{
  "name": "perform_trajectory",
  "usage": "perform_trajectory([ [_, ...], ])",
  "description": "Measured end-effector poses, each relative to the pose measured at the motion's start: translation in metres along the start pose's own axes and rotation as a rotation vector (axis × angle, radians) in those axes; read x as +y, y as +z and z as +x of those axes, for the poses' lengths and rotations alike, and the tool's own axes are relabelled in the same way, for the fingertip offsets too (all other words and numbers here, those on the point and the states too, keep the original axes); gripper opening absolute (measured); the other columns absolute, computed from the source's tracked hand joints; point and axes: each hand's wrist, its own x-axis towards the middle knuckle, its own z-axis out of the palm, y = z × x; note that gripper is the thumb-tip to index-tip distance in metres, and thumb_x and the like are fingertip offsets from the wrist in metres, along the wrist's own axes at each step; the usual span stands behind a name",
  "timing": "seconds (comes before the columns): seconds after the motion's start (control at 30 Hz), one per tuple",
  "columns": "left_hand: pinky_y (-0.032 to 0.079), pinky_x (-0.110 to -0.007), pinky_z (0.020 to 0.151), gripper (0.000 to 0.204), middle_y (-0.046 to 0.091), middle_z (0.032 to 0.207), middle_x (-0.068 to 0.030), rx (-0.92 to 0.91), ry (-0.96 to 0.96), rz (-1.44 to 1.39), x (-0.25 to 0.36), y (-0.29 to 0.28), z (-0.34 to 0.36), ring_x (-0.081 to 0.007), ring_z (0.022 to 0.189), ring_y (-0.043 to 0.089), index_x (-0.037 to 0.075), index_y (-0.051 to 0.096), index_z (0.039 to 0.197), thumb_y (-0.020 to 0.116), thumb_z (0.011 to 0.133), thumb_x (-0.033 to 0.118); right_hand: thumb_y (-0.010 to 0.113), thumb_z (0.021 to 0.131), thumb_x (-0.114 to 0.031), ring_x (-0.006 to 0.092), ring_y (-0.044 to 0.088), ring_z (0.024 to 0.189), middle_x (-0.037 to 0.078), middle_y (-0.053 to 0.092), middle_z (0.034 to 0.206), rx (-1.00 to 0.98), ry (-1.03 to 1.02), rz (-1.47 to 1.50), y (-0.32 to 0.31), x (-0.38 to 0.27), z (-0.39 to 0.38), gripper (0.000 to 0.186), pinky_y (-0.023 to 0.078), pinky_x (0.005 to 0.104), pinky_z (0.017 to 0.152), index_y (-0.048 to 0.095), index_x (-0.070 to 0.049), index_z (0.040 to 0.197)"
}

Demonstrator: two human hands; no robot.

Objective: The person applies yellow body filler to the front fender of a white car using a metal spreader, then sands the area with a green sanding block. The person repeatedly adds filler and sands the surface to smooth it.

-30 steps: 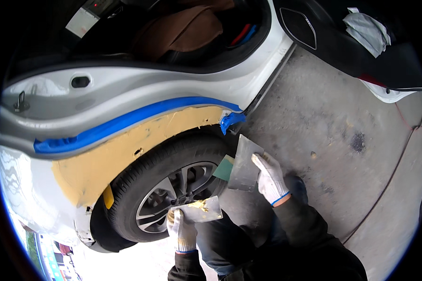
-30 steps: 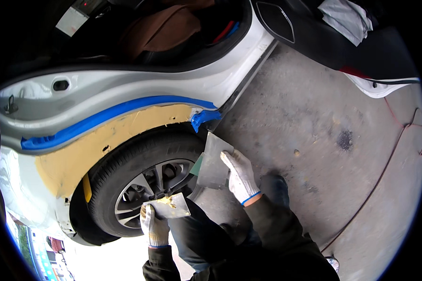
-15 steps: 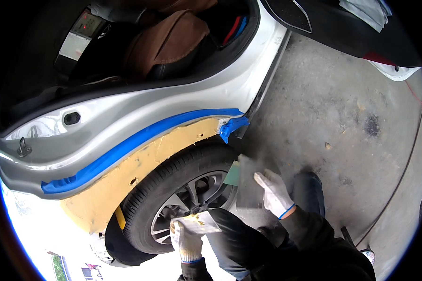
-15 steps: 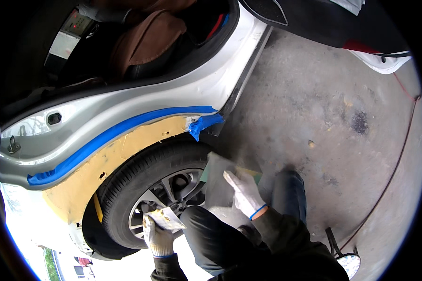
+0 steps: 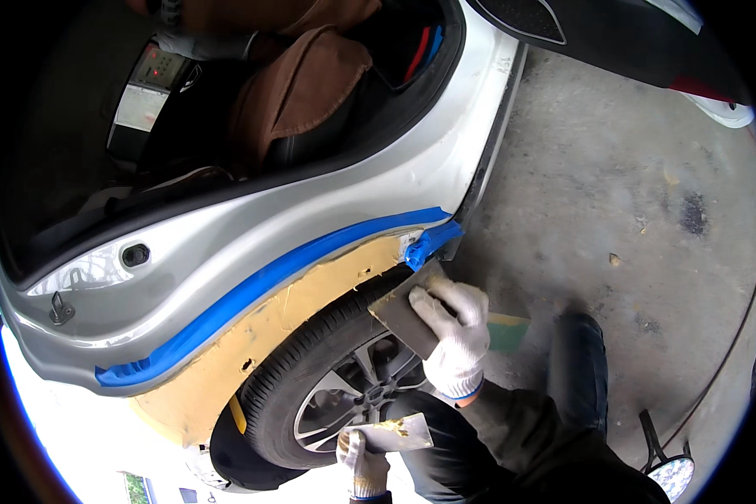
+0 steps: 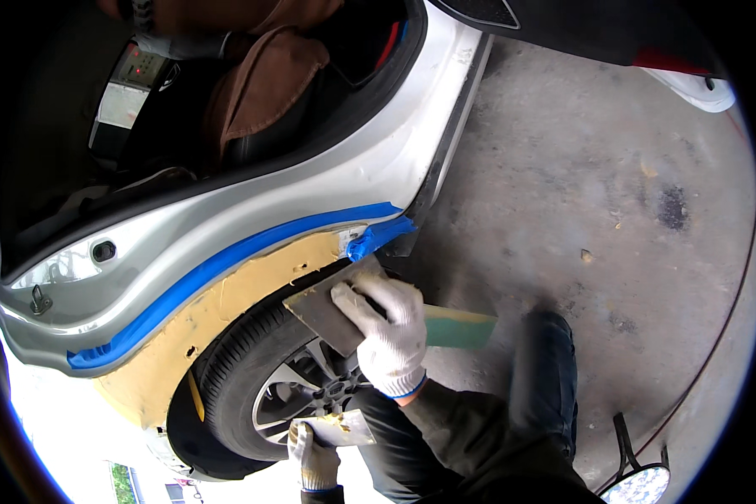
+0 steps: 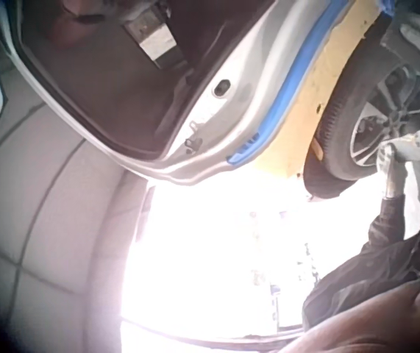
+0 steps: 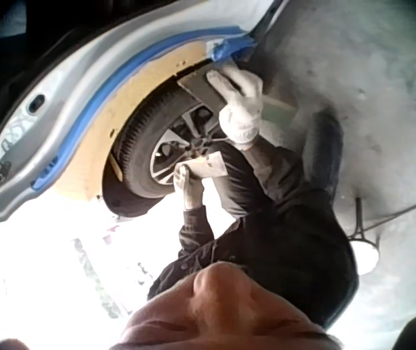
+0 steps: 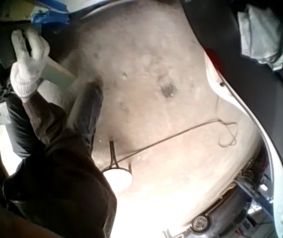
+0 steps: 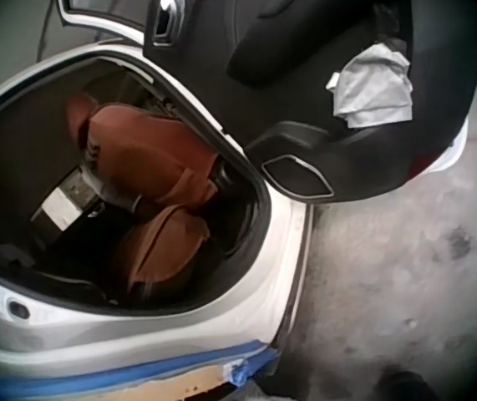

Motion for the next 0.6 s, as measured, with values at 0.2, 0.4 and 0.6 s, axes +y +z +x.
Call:
perform_trajectory([
  [0.2, 0.051, -0.024, 0.071, 0.033, 0.067, 0.093, -0.0089, 0.037, -0.669, -0.863, -0.014, 0.015, -0.015, -0.0157, 0.081, 0.062, 0.001, 0.059, 0.105, 0.066, 0.095, 0.032, 0.074, 0.07, -0.006, 0.0349, 0.061, 0.1, 0.016, 0.061, 0.111, 0.013, -0.135, 0.305, 0.029, 0.016, -0.003, 0.042, 0.05, 0.0472, 0.089, 0.07, -0.006, 0.112],
  [0.4, 0.054, -0.028, 0.07, 0.028, 0.067, 0.094, -0.0109, 0.031, -0.729, -0.836, -0.025, 0.02, -0.015, -0.0171, 0.081, 0.064, 0.001, 0.059, 0.105, 0.066, 0.096, 0.026, 0.071, 0.072, -0.005, 0.0372, 0.054, 0.119, 0.016, 0.059, 0.129, -0.022, 0.007, 0.081, 0.043, 0.002, 0.001, 0.051, 0.042, 0.0509, 0.104, 0.065, -0.01, 0.122],
  [0.6, 0.053, -0.026, 0.069, 0.026, 0.065, 0.09, -0.007, -0.051, -0.607, -0.948, -0.005, 0.016, 0.001, -0.0157, 0.077, 0.061, 0.0, 0.059, 0.107, 0.062, 0.098, 0.024, 0.064, 0.074, 0.0, 0.0409, 0.051, 0.123, 0.017, 0.057, 0.133, -0.01, 0.06, 0.115, 0.057, 0.002, 0.003, 0.054, 0.039, 0.0524, 0.107, 0.062, -0.01, 0.127],
])
